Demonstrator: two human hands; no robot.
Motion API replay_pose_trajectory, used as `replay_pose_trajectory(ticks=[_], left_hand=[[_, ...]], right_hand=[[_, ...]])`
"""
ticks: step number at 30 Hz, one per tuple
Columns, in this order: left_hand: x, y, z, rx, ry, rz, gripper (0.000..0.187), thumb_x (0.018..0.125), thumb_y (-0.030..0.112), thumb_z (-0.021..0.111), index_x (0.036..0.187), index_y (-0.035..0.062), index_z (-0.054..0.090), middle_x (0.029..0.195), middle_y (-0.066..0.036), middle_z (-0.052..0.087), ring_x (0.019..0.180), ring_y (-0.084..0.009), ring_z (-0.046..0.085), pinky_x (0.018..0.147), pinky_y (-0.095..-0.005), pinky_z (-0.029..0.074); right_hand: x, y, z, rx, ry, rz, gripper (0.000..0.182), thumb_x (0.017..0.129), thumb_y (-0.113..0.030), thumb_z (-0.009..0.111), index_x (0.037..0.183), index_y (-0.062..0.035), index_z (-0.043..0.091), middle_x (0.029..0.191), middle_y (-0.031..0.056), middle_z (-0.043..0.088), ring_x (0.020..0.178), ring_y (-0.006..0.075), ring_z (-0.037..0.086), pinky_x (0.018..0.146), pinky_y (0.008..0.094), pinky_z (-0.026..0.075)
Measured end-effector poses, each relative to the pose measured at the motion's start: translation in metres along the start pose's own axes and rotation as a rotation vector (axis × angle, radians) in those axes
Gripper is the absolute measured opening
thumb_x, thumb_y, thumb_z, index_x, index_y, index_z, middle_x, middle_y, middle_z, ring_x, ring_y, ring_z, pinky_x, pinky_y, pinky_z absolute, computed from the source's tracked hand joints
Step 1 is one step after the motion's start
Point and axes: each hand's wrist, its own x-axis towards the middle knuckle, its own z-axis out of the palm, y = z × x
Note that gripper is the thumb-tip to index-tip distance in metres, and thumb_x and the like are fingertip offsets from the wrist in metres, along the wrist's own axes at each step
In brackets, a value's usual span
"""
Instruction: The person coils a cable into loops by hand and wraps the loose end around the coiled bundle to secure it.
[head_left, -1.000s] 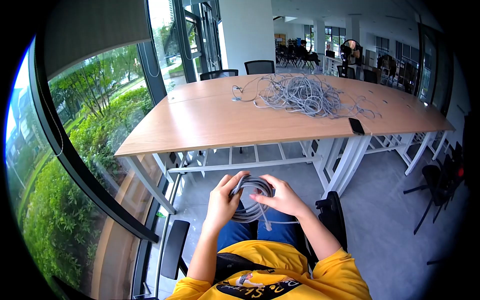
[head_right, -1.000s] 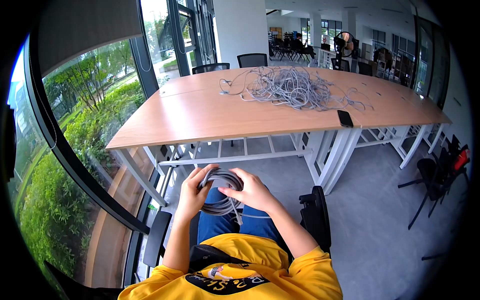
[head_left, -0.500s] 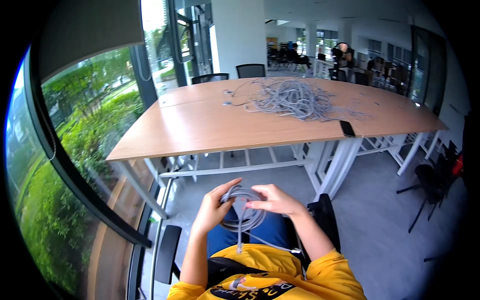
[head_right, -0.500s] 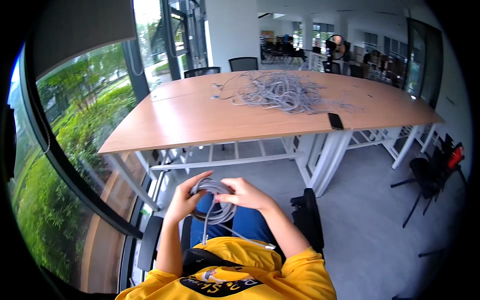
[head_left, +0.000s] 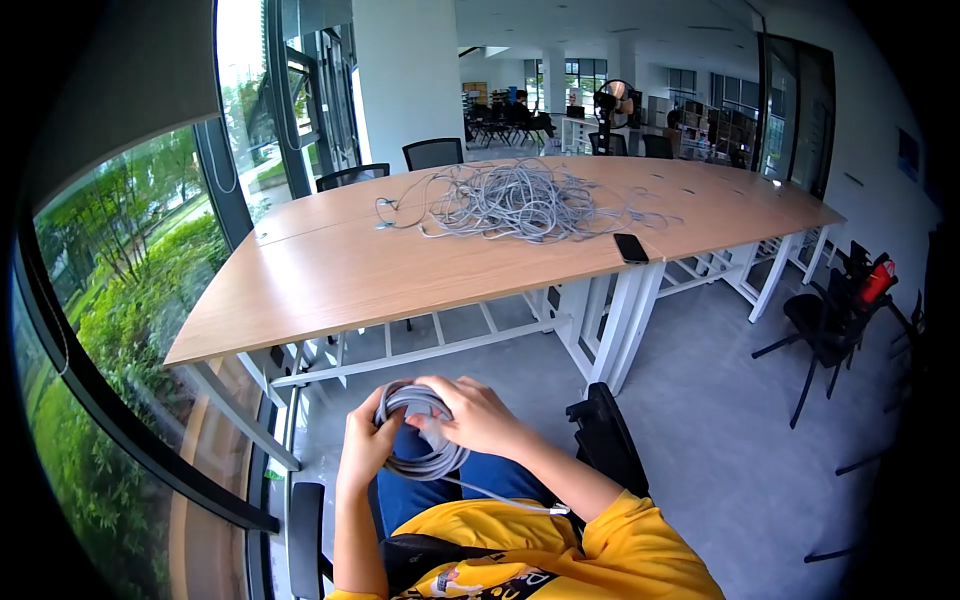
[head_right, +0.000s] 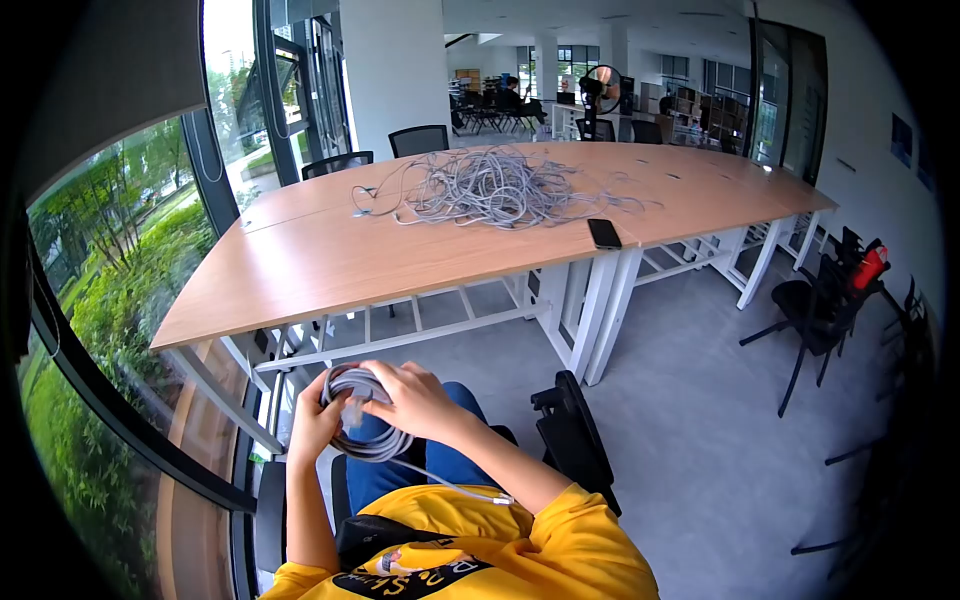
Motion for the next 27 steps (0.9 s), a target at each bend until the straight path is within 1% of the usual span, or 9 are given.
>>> replay_pose_trajectory(ticks=[2,5,8,12,15,17,21,25,27], left_hand=[[0.001,0.002,-0.001,0.053,0.014,0.044,0.037,0.075,-0.003,0.051,0.111,0.0048,0.054,0.077,-0.006,0.059,0.070,-0.0063,0.048,0.065,-0.0211,0.041],[-0.005,0.020,-0.003,0.082,0.024,0.036,0.052,0.075,-0.003,0.052,0.123,0.0113,0.042,0.071,-0.009,0.055,0.055,-0.0104,0.041,0.054,-0.0234,0.040],[-0.001,0.010,-0.001,0.183,0.101,0.249,0.050,0.074,-0.003,0.052,0.121,0.0103,0.043,0.072,-0.016,0.054,0.056,-0.0177,0.046,0.059,-0.0241,0.042],[-0.002,0.015,-0.001,0.176,0.079,0.154,0.043,0.074,-0.002,0.052,0.115,0.0090,0.049,0.074,-0.018,0.056,0.061,-0.0227,0.053,0.063,-0.0267,0.044],[-0.001,-0.003,0.004,0.307,0.141,0.252,0.039,0.071,0.000,0.053,0.109,0.0087,0.052,0.086,-0.021,0.058,0.075,-0.0370,0.056,0.064,-0.0381,0.046],[-0.001,-0.006,0.010,0.484,0.131,0.259,0.034,0.071,0.002,0.053,0.104,0.0081,0.053,0.084,-0.018,0.058,0.075,-0.0374,0.056,0.063,-0.0416,0.046],[0.002,-0.008,0.015,0.479,0.139,0.259,0.029,0.070,0.001,0.054,0.098,0.0072,0.049,0.077,-0.018,0.057,0.071,-0.0371,0.056,0.059,-0.0428,0.045],[0.003,0.000,0.008,0.316,0.138,0.232,0.032,0.069,-0.002,0.054,0.099,0.0074,0.049,0.070,-0.018,0.055,0.066,-0.0357,0.056,0.056,-0.0392,0.043],[0.002,0.003,0.005,0.288,0.219,0.180,0.028,0.071,-0.005,0.052,0.097,0.0045,0.049,0.065,-0.014,0.054,0.054,-0.0189,0.052,0.052,-0.0260,0.040]], right_hand=[[0.002,-0.003,-0.002,-0.123,0.162,-0.135,0.055,0.077,-0.034,0.059,0.122,-0.0076,0.043,0.090,0.0108,0.058,0.073,0.0277,0.056,0.064,0.0339,0.045],[0.002,-0.005,-0.001,-0.212,0.217,-0.201,0.050,0.076,-0.029,0.060,0.120,-0.0084,0.047,0.092,0.0092,0.058,0.072,0.0247,0.055,0.067,0.0306,0.044],[0.006,-0.007,-0.002,-0.265,0.295,-0.285,0.046,0.076,-0.027,0.061,0.115,-0.0061,0.050,0.102,0.0081,0.056,0.083,0.0231,0.055,0.073,0.0317,0.043],[0.005,-0.004,-0.003,-0.349,0.281,-0.369,0.044,0.081,-0.029,0.055,0.117,-0.0048,0.048,0.113,0.0082,0.050,0.097,0.0220,0.050,0.084,0.0344,0.038],[0.002,-0.007,-0.001,-0.367,0.212,-0.411,0.045,0.085,-0.032,0.047,0.120,-0.0043,0.045,0.119,0.0088,0.047,0.109,0.0220,0.044,0.093,0.0360,0.034],[0.002,-0.006,0.004,-0.351,0.175,-0.460,0.046,0.085,-0.034,0.046,0.120,-0.0043,0.044,0.119,0.0093,0.047,0.110,0.0216,0.044,0.094,0.0363,0.033],[0.000,0.000,0.011,-0.074,0.355,-0.460,0.043,0.088,-0.034,0.042,0.115,-0.0012,0.047,0.107,0.0117,0.057,0.093,0.0249,0.057,0.077,0.0359,0.047],[-0.002,-0.003,0.006,0.109,0.464,-0.359,0.029,0.088,-0.018,0.044,0.108,0.0020,0.052,0.098,0.0160,0.060,0.082,0.0273,0.061,0.067,0.0334,0.050],[-0.001,-0.006,0.008,0.139,0.483,-0.323,0.027,0.089,-0.015,0.042,0.104,0.0034,0.054,0.094,0.0171,0.061,0.079,0.0268,0.062,0.064,0.0324,0.050]])
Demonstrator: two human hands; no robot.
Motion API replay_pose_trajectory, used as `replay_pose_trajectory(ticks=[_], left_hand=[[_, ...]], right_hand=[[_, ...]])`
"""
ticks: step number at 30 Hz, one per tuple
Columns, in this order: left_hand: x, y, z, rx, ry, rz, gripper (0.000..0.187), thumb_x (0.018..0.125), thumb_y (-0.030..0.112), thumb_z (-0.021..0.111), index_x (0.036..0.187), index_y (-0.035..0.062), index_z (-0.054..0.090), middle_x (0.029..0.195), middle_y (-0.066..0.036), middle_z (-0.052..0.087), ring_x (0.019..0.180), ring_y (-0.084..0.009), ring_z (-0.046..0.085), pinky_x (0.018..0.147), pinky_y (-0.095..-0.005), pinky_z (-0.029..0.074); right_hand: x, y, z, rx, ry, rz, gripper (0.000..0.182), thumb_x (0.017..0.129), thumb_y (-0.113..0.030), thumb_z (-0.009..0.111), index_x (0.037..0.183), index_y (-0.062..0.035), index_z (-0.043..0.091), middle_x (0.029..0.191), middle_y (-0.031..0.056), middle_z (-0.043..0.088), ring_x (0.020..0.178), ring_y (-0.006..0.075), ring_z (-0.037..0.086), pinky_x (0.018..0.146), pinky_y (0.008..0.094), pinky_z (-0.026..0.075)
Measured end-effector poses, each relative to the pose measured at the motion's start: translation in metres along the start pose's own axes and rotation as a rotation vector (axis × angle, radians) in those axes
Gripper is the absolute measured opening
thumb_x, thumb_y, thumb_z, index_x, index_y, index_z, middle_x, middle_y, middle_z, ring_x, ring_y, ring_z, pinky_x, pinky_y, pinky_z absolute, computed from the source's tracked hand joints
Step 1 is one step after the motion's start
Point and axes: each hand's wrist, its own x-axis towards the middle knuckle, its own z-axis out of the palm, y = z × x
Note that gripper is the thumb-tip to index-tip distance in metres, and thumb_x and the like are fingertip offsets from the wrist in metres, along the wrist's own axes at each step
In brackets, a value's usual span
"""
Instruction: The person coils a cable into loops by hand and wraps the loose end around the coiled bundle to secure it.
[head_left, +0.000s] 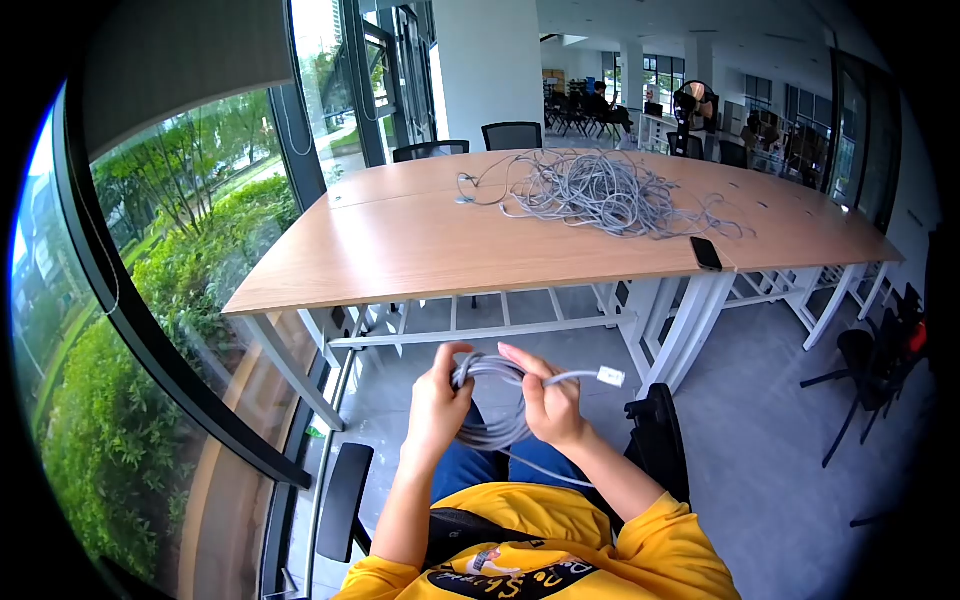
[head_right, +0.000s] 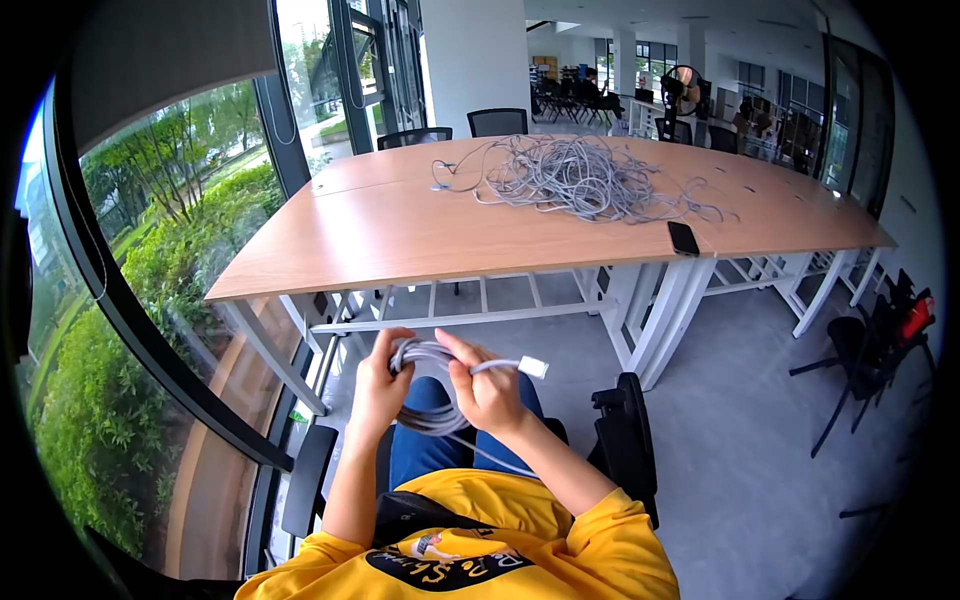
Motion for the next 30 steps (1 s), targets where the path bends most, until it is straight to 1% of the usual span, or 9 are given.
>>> replay_pose_trajectory(ticks=[2,4,5,7,10,17,21,25,30], left_hand=[[-0.001,-0.001,-0.001,0.013,0.033,0.004,0.026,0.072,-0.005,0.054,0.097,0.0040,0.049,0.065,-0.009,0.054,0.052,-0.0124,0.048,0.050,-0.0228,0.038],[-0.003,-0.005,0.001,-0.069,0.042,-0.025,0.031,0.069,-0.004,0.055,0.098,0.0046,0.049,0.062,-0.013,0.052,0.049,-0.0214,0.050,0.049,-0.0272,0.039],[-0.003,-0.006,0.001,-0.101,0.060,-0.010,0.026,0.072,-0.003,0.056,0.097,0.0038,0.050,0.059,-0.009,0.051,0.048,-0.0115,0.046,0.048,-0.0231,0.037],[-0.006,-0.001,0.001,-0.168,0.039,-0.062,0.028,0.073,-0.002,0.056,0.100,0.0046,0.050,0.059,-0.007,0.050,0.050,-0.0088,0.044,0.048,-0.0221,0.036],[-0.009,0.013,0.001,-0.319,0.009,-0.137,0.034,0.077,-0.002,0.055,0.110,0.0069,0.051,0.063,-0.002,0.050,0.055,-0.0037,0.038,0.050,-0.0186,0.035],[-0.008,0.012,0.004,-0.462,0.041,-0.224,0.032,0.077,-0.004,0.053,0.107,0.0039,0.056,0.073,0.003,0.053,0.063,-0.0018,0.041,0.054,-0.0156,0.035],[-0.008,0.008,0.001,-0.512,0.051,-0.253,0.029,0.078,-0.003,0.053,0.104,0.0051,0.059,0.068,0.007,0.050,0.054,-0.0004,0.037,0.047,-0.0157,0.031],[-0.008,0.005,0.008,-0.565,0.049,-0.231,0.026,0.077,0.001,0.055,0.103,0.0050,0.059,0.057,0.006,0.045,0.039,-0.0008,0.033,0.035,-0.0167,0.022],[-0.007,0.013,0.002,-0.551,-0.103,-0.289,0.032,0.077,0.005,0.058,0.109,0.0069,0.055,0.067,0.003,0.052,0.053,-0.0014,0.042,0.046,-0.0165,0.034]], right_hand=[[-0.003,0.003,0.003,0.088,0.025,0.171,0.026,0.089,-0.013,0.042,0.103,0.0046,0.054,0.094,0.0178,0.060,0.078,0.0276,0.062,0.064,0.0320,0.050],[0.001,0.001,0.002,0.109,0.031,0.249,0.028,0.090,-0.014,0.039,0.102,0.0053,0.054,0.093,0.0184,0.061,0.080,0.0256,0.062,0.066,0.0308,0.049],[0.001,0.001,0.002,0.198,-0.015,0.433,0.034,0.092,-0.019,0.034,0.103,0.0069,0.053,0.096,0.0169,0.060,0.085,0.0233,0.060,0.074,0.0297,0.046],[0.006,-0.002,0.000,0.442,-0.065,0.769,0.045,0.095,-0.028,0.027,0.103,0.0080,0.053,0.101,0.0137,0.058,0.090,0.0182,0.056,0.082,0.0270,0.043],[0.006,0.002,-0.005,0.504,-0.106,0.913,0.049,0.095,-0.032,0.025,0.104,0.0074,0.053,0.100,0.0135,0.058,0.090,0.0179,0.056,0.082,0.0272,0.043],[0.015,-0.006,-0.001,0.435,-0.030,0.766,0.051,0.095,-0.033,0.024,0.108,0.0082,0.050,0.106,0.0160,0.056,0.101,0.0195,0.052,0.091,0.0278,0.035],[0.011,-0.004,0.001,0.471,-0.046,0.756,0.051,0.095,-0.033,0.023,0.111,0.0084,0.049,0.108,0.0175,0.055,0.103,0.0191,0.051,0.093,0.0276,0.033],[0.009,0.004,0.004,0.544,0.039,0.854,0.046,0.093,-0.035,0.031,0.105,0.0011,0.056,0.060,0.0043,0.054,0.054,0.0080,0.048,0.057,0.0211,0.039],[0.009,0.005,0.007,0.417,0.063,0.972,0.040,0.093,-0.030,0.035,0.086,0.0006,0.060,0.056,0.0033,0.053,0.046,0.0095,0.047,0.043,0.0240,0.037]])
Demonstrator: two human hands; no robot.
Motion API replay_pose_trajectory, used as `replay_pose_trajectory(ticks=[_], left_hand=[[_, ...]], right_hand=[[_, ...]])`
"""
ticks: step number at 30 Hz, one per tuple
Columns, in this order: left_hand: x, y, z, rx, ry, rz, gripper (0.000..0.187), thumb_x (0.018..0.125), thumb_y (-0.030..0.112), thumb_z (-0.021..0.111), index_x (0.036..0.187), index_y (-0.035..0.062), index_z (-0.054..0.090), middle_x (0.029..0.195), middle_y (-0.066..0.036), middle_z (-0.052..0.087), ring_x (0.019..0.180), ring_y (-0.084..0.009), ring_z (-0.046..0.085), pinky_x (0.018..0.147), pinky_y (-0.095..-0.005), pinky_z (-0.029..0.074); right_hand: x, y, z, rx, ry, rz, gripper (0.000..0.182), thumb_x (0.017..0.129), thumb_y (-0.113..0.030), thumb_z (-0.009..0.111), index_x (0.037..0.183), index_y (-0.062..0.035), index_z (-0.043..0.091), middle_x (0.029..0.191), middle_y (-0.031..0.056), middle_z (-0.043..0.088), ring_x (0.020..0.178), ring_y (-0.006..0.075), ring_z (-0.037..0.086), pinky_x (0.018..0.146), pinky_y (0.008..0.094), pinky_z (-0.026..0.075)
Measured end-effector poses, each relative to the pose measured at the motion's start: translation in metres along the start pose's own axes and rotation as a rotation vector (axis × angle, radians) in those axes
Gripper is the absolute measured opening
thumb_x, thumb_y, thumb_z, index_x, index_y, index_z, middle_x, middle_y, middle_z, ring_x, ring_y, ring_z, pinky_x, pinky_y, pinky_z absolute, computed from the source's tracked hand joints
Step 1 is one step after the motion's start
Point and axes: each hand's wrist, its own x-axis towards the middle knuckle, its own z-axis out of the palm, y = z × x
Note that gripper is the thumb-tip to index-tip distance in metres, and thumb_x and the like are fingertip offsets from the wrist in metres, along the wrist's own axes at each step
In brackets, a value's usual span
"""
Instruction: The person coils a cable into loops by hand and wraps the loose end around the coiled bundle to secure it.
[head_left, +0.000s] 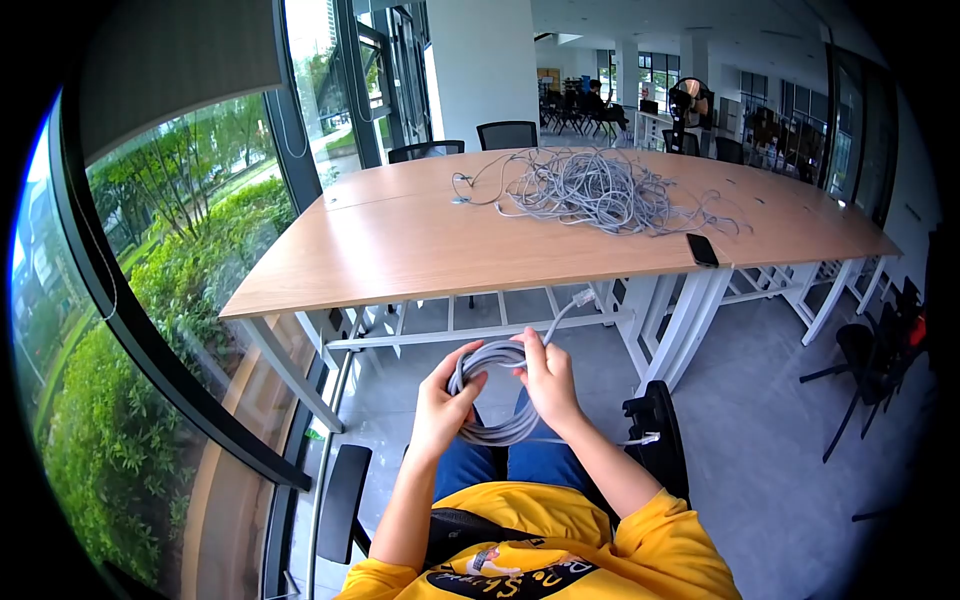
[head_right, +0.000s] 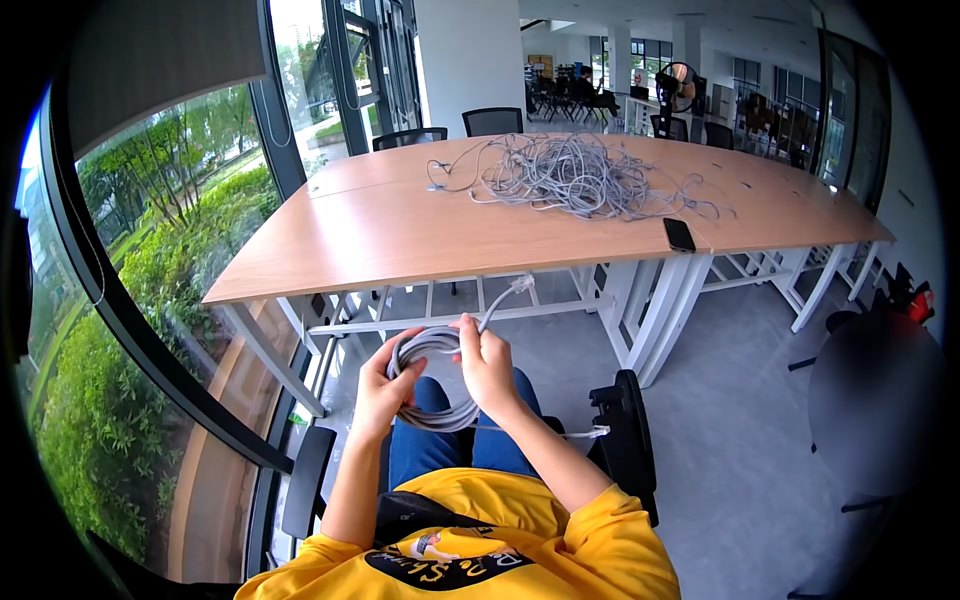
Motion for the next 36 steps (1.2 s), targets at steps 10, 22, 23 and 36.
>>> replay_pose_trajectory(ticks=[10,22,23,36], left_hand=[[-0.005,0.001,-0.002,0.793,-0.025,0.280,0.022,0.064,0.009,0.061,0.084,0.0013,0.057,0.073,-0.018,0.058,0.069,-0.0347,0.057,0.060,-0.0378,0.046],[0.000,-0.007,0.002,0.582,0.094,0.253,0.024,0.063,0.002,0.060,0.086,0.0029,0.057,0.067,-0.018,0.059,0.065,-0.0330,0.059,0.058,-0.0334,0.047],[0.001,-0.012,0.000,0.582,0.105,0.240,0.025,0.062,0.001,0.060,0.087,0.0025,0.057,0.067,-0.018,0.059,0.066,-0.0318,0.060,0.058,-0.0326,0.047],[-0.002,-0.007,0.003,0.439,0.030,0.202,0.024,0.063,0.007,0.065,0.084,-0.0011,0.058,0.067,-0.011,0.060,0.062,-0.0119,0.058,0.059,-0.0250,0.046]], right_hand=[[-0.012,0.006,0.006,-0.541,-0.173,-0.758,0.021,0.086,-0.014,0.045,0.075,0.0016,0.055,0.060,0.0162,0.056,0.047,0.0297,0.055,0.042,0.0354,0.044],[-0.011,0.001,0.008,-0.562,-0.030,-0.956,0.012,0.082,-0.010,0.048,0.086,-0.0017,0.056,0.083,0.0101,0.060,0.067,0.0260,0.059,0.056,0.0339,0.046],[-0.013,0.002,0.008,-0.567,-0.047,-0.958,0.012,0.082,-0.010,0.048,0.087,-0.0019,0.056,0.083,0.0097,0.060,0.067,0.0250,0.059,0.056,0.0328,0.047],[-0.006,0.005,0.002,-0.348,-0.196,-0.482,0.029,0.090,-0.019,0.038,0.093,-0.0004,0.060,0.084,0.0147,0.062,0.069,0.0269,0.060,0.060,0.0331,0.047]])
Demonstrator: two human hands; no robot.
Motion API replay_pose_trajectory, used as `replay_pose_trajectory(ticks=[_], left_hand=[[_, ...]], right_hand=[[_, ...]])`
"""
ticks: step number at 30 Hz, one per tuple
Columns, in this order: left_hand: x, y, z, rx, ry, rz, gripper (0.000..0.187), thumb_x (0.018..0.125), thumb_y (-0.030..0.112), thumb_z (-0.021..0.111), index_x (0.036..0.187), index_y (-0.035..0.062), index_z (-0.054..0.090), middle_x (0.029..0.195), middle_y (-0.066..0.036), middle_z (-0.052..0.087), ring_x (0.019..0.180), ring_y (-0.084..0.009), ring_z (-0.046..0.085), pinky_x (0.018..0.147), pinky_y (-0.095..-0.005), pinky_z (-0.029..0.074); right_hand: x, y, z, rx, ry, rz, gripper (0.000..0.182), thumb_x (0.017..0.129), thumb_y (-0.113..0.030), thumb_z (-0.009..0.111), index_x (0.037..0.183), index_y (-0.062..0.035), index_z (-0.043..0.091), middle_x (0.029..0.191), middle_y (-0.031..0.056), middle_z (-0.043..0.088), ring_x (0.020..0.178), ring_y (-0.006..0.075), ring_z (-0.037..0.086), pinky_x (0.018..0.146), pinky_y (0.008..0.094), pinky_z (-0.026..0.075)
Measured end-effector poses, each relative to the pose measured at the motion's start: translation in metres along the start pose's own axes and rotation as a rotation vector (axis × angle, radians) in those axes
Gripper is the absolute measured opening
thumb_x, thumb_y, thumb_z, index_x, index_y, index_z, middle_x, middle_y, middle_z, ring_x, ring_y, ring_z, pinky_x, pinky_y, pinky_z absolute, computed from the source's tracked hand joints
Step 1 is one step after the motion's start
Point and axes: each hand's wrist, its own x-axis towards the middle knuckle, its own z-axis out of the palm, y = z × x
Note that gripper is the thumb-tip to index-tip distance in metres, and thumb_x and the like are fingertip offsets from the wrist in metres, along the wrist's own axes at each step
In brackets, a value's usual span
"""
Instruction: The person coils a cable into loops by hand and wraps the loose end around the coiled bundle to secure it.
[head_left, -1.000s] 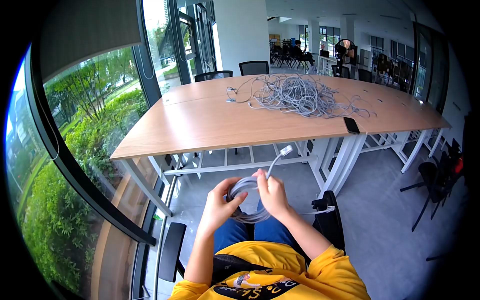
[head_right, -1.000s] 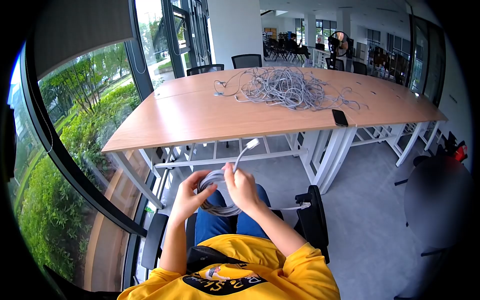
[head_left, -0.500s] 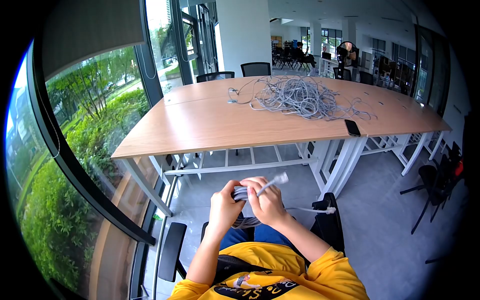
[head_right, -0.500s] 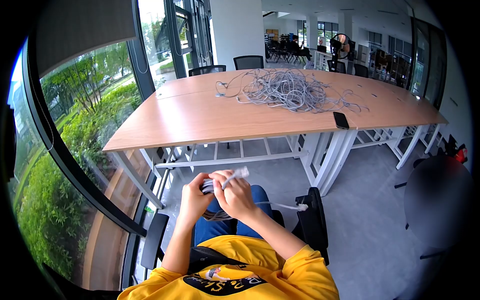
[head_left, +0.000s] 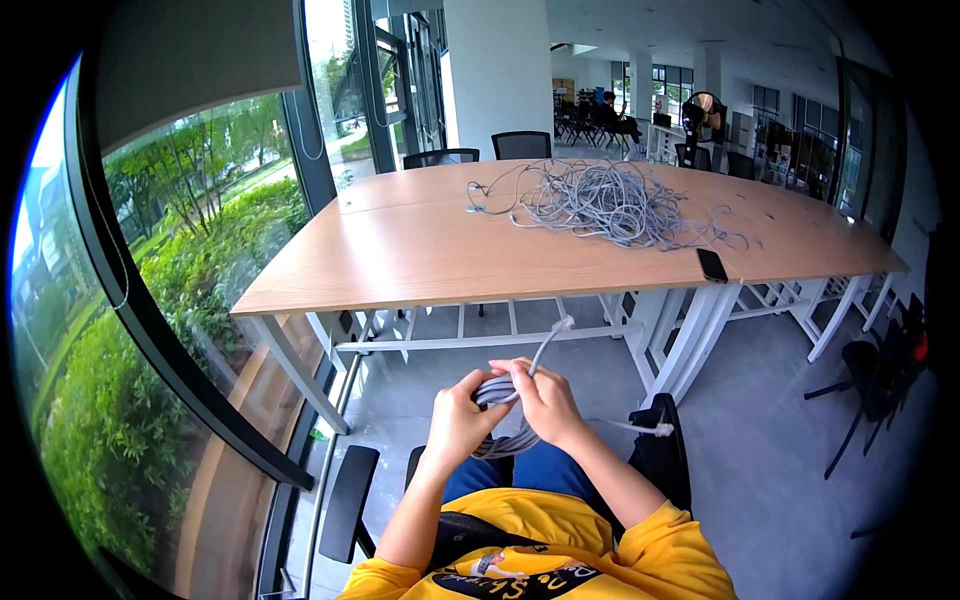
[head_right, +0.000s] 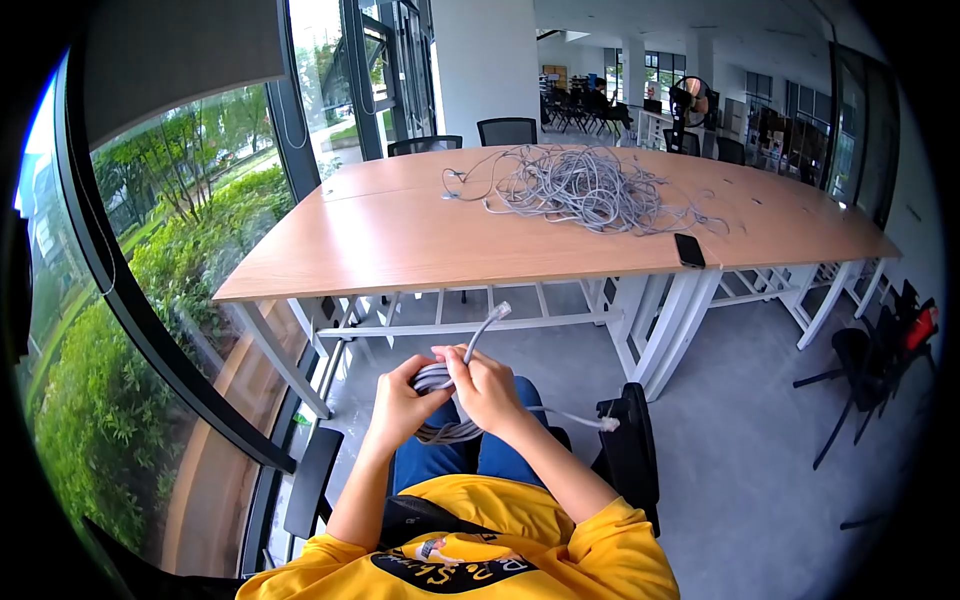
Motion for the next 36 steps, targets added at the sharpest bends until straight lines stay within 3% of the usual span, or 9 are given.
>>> replay_pose_trajectory(ticks=[5,7,10,18,23,26,28,31,36], left_hand=[[-0.003,0.004,-0.007,0.045,-0.075,0.023,0.025,0.063,0.008,0.066,0.085,-0.0013,0.058,0.068,-0.010,0.061,0.061,-0.0111,0.058,0.059,-0.0244,0.046],[-0.003,0.002,-0.007,0.033,-0.082,0.062,0.025,0.063,0.008,0.066,0.085,-0.0013,0.058,0.068,-0.009,0.061,0.061,-0.0109,0.058,0.059,-0.0243,0.046],[-0.004,0.001,-0.006,0.017,-0.060,0.088,0.025,0.063,0.008,0.066,0.085,-0.0016,0.058,0.068,-0.010,0.062,0.061,-0.0109,0.058,0.058,-0.0239,0.046],[-0.005,0.013,-0.012,0.003,-0.203,-0.010,0.029,0.068,0.016,0.070,0.087,-0.0014,0.058,0.073,-0.007,0.063,0.065,-0.0100,0.058,0.060,-0.0238,0.046],[-0.003,0.009,-0.006,-0.117,-0.118,0.088,0.026,0.074,0.016,0.067,0.092,-0.0013,0.058,0.075,-0.007,0.063,0.070,-0.0082,0.056,0.066,-0.0225,0.045],[-0.003,0.005,-0.007,-0.127,-0.100,0.040,0.026,0.076,0.014,0.065,0.094,-0.0017,0.058,0.077,-0.006,0.063,0.073,-0.0076,0.055,0.068,-0.0222,0.044],[-0.003,0.005,-0.008,-0.121,-0.077,-0.002,0.026,0.076,0.014,0.065,0.095,-0.0020,0.058,0.078,-0.006,0.063,0.074,-0.0074,0.055,0.069,-0.0221,0.044],[-0.003,0.006,-0.010,-0.167,-0.053,0.007,0.024,0.076,0.014,0.065,0.092,-0.0029,0.059,0.079,-0.006,0.062,0.074,-0.0079,0.054,0.069,-0.0216,0.044],[-0.001,0.005,-0.011,-0.203,0.031,-0.079,0.026,0.074,0.014,0.067,0.091,-0.0036,0.059,0.078,-0.006,0.062,0.071,-0.0083,0.054,0.067,-0.0209,0.044]], right_hand=[[0.005,-0.002,-0.009,0.054,-0.186,0.246,0.046,0.092,-0.033,0.032,0.089,0.0015,0.062,0.068,0.0118,0.062,0.059,0.0223,0.060,0.054,0.0293,0.045],[0.009,-0.009,-0.014,0.307,-0.239,0.434,0.055,0.092,-0.041,0.029,0.088,0.0027,0.062,0.059,0.0069,0.059,0.048,0.0139,0.053,0.047,0.0239,0.041],[0.015,-0.009,-0.021,0.355,-0.332,0.476,0.060,0.091,-0.046,0.027,0.089,0.0031,0.062,0.054,0.0036,0.054,0.044,0.0081,0.045,0.043,0.0210,0.037],[0.014,-0.001,-0.022,0.325,-0.331,0.433,0.065,0.090,-0.050,0.024,0.091,0.0026,0.062,0.052,0.0026,0.051,0.042,0.0083,0.043,0.043,0.0211,0.036],[0.016,-0.001,-0.023,0.370,-0.342,0.471,0.064,0.090,-0.050,0.025,0.094,0.0024,0.061,0.055,0.0027,0.052,0.048,0.0085,0.046,0.048,0.0213,0.038],[0.015,0.006,-0.020,0.436,-0.313,0.387,0.060,0.090,-0.048,0.029,0.094,0.0022,0.061,0.062,0.0043,0.056,0.058,0.0106,0.053,0.057,0.0230,0.042],[0.014,0.003,-0.022,0.411,-0.284,0.365,0.051,0.092,-0.039,0.032,0.096,0.0031,0.060,0.091,0.0108,0.062,0.090,0.0152,0.056,0.080,0.0256,0.042],[0.012,0.000,-0.019,0.276,-0.114,0.229,0.037,0.088,-0.031,0.046,0.092,0.0035,0.060,0.076,0.0089,0.063,0.071,0.0165,0.060,0.067,0.0261,0.045],[0.011,-0.018,-0.025,-0.046,0.203,-0.072,0.018,0.082,-0.013,0.054,0.088,0.0024,0.059,0.074,0.0108,0.061,0.067,0.0214,0.060,0.060,0.0286,0.046]])
